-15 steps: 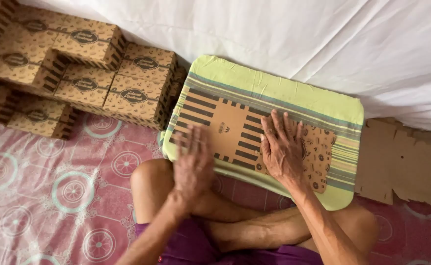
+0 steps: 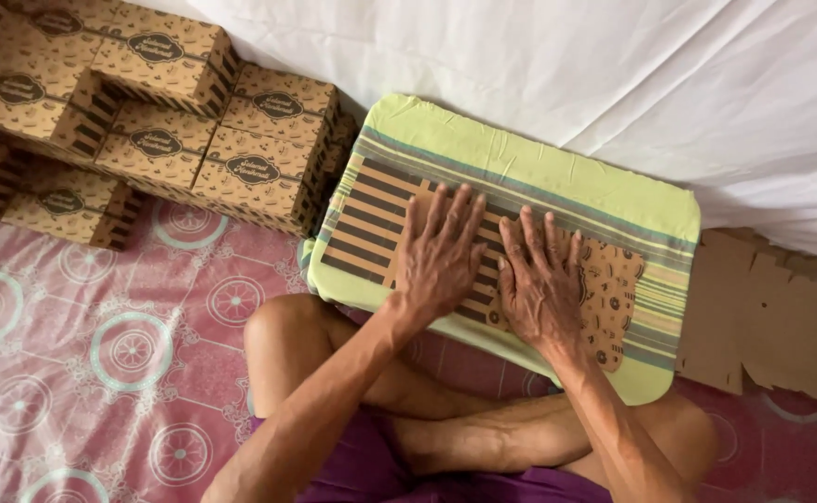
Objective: Assembling a cardboard box by folding and tucking flaps manually.
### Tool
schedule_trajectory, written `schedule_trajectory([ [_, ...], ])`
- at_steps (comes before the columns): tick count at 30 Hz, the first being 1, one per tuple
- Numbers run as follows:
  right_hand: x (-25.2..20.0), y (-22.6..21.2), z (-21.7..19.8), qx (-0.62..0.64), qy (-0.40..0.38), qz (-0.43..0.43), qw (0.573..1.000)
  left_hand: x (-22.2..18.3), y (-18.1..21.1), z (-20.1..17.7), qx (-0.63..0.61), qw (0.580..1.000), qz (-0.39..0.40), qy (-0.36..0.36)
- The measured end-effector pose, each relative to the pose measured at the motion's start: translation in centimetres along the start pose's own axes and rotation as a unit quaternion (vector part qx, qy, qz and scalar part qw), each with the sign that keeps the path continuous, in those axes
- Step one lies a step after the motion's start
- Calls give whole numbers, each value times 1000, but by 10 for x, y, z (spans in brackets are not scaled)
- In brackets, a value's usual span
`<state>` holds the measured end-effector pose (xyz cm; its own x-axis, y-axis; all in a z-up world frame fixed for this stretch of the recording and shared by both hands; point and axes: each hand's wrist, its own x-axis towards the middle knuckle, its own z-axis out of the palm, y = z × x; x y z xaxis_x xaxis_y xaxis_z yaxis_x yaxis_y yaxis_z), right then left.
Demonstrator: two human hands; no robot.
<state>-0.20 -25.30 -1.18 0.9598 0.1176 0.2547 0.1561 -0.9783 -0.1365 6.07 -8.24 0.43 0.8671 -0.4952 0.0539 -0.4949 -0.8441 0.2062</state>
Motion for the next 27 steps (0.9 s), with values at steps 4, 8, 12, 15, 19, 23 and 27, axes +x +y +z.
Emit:
schedule_trajectory([
  [4,-3,6,-8,19,-11,10,1000,14,-27,-19,29,1000,3,-2],
  [8,-18,17,-22,14,-40,26,999,6,-72,-29,59,997,-43,-13],
  [12,-34,31,-30,11,-46,45,998,-10,-101,-31,-1,998,-63,0],
  [15,-35,32,-27,1,-34,33,999,-14,-91,-30,5,996,-91,15],
  [19,-33,29,-27,10,-22,31,999,-7,-58,-3,31,996,-80,37],
  [23,-31,27,-29,8,-25,32,999,2,-15,11,42,998,-20,29],
  [27,-30,22,-37,14,-33,40,999,20,-1,12,-1,999,39,3],
])
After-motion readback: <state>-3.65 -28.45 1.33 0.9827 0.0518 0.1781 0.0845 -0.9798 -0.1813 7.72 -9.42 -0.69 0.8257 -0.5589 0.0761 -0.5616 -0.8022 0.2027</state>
